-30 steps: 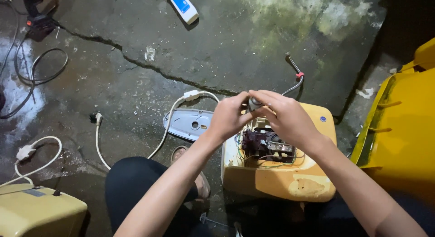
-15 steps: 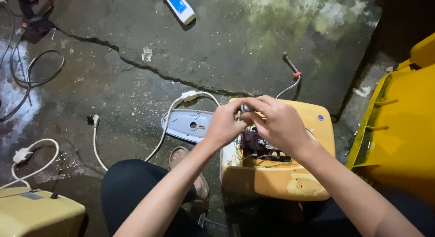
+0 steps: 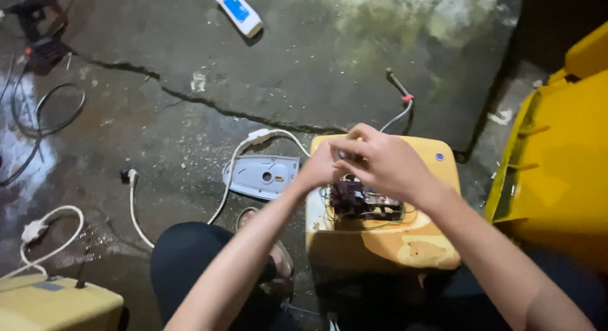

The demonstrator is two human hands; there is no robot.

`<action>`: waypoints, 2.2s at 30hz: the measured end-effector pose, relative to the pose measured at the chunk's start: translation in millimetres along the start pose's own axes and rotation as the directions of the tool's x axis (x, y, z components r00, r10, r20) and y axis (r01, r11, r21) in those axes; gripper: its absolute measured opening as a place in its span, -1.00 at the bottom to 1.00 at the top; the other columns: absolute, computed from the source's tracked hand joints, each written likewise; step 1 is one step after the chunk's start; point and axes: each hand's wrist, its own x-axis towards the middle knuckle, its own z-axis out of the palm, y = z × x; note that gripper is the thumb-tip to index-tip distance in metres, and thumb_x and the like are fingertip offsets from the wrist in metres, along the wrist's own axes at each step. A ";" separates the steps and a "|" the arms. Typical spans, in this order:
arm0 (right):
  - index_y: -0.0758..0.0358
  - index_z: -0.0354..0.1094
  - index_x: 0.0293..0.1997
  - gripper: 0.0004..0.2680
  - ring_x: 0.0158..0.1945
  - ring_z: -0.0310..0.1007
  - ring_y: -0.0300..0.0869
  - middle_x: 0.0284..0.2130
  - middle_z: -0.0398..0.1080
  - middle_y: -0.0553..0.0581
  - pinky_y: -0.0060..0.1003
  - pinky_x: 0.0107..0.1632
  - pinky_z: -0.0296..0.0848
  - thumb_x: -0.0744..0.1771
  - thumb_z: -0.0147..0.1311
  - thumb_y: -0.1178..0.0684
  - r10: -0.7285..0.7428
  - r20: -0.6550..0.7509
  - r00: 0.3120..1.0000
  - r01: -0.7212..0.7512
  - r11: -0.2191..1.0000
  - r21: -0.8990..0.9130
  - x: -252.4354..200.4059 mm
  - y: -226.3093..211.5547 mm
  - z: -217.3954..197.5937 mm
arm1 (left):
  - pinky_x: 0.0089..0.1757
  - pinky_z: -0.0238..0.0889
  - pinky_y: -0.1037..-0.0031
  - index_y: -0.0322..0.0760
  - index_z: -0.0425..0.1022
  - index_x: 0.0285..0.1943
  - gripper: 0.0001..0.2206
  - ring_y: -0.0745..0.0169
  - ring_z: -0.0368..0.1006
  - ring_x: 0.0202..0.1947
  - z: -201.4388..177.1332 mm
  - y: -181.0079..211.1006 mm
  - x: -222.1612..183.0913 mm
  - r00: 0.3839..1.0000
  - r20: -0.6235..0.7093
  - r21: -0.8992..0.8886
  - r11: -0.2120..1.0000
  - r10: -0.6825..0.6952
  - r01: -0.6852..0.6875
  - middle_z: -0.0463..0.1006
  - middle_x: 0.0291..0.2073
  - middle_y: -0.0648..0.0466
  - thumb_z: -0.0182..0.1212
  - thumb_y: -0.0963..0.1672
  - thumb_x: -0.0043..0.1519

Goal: The person uses a screwdriver to tighten screws on the internal components of a yellow appliance, then places the cover back on and secures it with screws.

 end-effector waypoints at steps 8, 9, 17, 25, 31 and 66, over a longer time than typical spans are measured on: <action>0.08 0.45 0.10 -0.80 -0.04 0.57 0.06 -0.07 0.56 0.00 0.02 -0.11 0.54 0.37 0.07 0.00 0.023 0.057 0.998 -0.028 0.995 0.094 8.4 2.7 -10.2 | 0.03 0.34 0.22 -0.18 0.58 0.05 -0.63 0.15 0.46 -0.04 6.7 35.2 -6.1 0.966 -0.191 0.022 0.983 -0.173 0.181 0.60 -0.13 -0.01 0.34 -0.20 0.02; 0.08 0.45 0.13 -0.78 -0.04 0.58 0.03 -0.09 0.57 -0.01 -0.01 -0.12 0.54 0.37 0.08 0.00 0.037 0.012 0.999 -0.038 0.998 0.046 7.3 1.9 -6.2 | 0.00 0.38 0.22 -0.17 0.49 0.11 -0.51 0.13 0.49 -0.07 13.2 27.1 -8.6 0.896 -0.404 0.092 0.966 -0.187 0.243 0.57 -0.20 -0.04 0.26 -0.25 -0.08; -0.02 0.51 0.00 -0.80 -0.07 0.53 -0.17 -0.22 0.50 -0.11 -0.22 -0.13 0.53 0.34 0.14 -0.14 0.142 -0.219 0.965 -0.165 0.982 -0.088 -0.8 10.3 39.9 | -0.03 0.38 0.31 -0.09 0.43 0.03 -0.63 0.05 0.56 -0.09 41.2 5.9 10.3 0.730 -0.679 0.195 0.978 0.075 0.080 0.62 -0.20 0.01 0.41 -0.18 0.07; 0.24 0.50 0.05 -0.79 0.02 0.53 0.08 -0.06 0.55 0.18 -0.07 0.02 0.50 0.35 0.18 0.03 0.022 -0.152 0.988 -0.006 0.994 0.109 0.2 9.6 -0.7 | -0.02 0.33 0.35 -0.16 0.64 -0.19 -0.72 0.35 0.37 -0.15 -11.2 32.3 21.1 0.996 0.071 -0.036 0.998 -0.055 0.058 0.60 -0.23 0.19 0.52 -0.09 -0.07; 0.22 0.50 -0.03 -0.84 -0.15 0.53 0.07 -0.25 0.52 0.15 -0.05 -0.02 0.47 0.35 0.14 0.03 -0.073 -0.199 0.977 0.068 0.997 -0.029 7.4 12.1 9.9 | 0.14 0.36 0.32 -0.28 0.48 0.33 -0.37 0.23 0.43 0.09 25.0 18.5 7.5 0.971 -0.232 -0.109 0.993 -0.064 0.040 0.58 0.11 -0.09 0.40 -0.24 -0.04; 0.11 0.53 -0.01 -0.83 -0.12 0.46 0.05 -0.20 0.39 0.06 -0.05 -0.10 0.47 0.31 0.21 0.12 0.010 -0.199 0.980 0.010 0.995 0.097 -0.9 5.7 10.5 | -0.24 0.43 0.44 -0.29 0.67 -0.25 -0.80 0.37 0.42 -0.29 4.3 51.4 6.0 0.977 -0.139 -0.122 0.982 -0.161 0.144 0.57 -0.39 0.13 0.39 -0.26 -0.05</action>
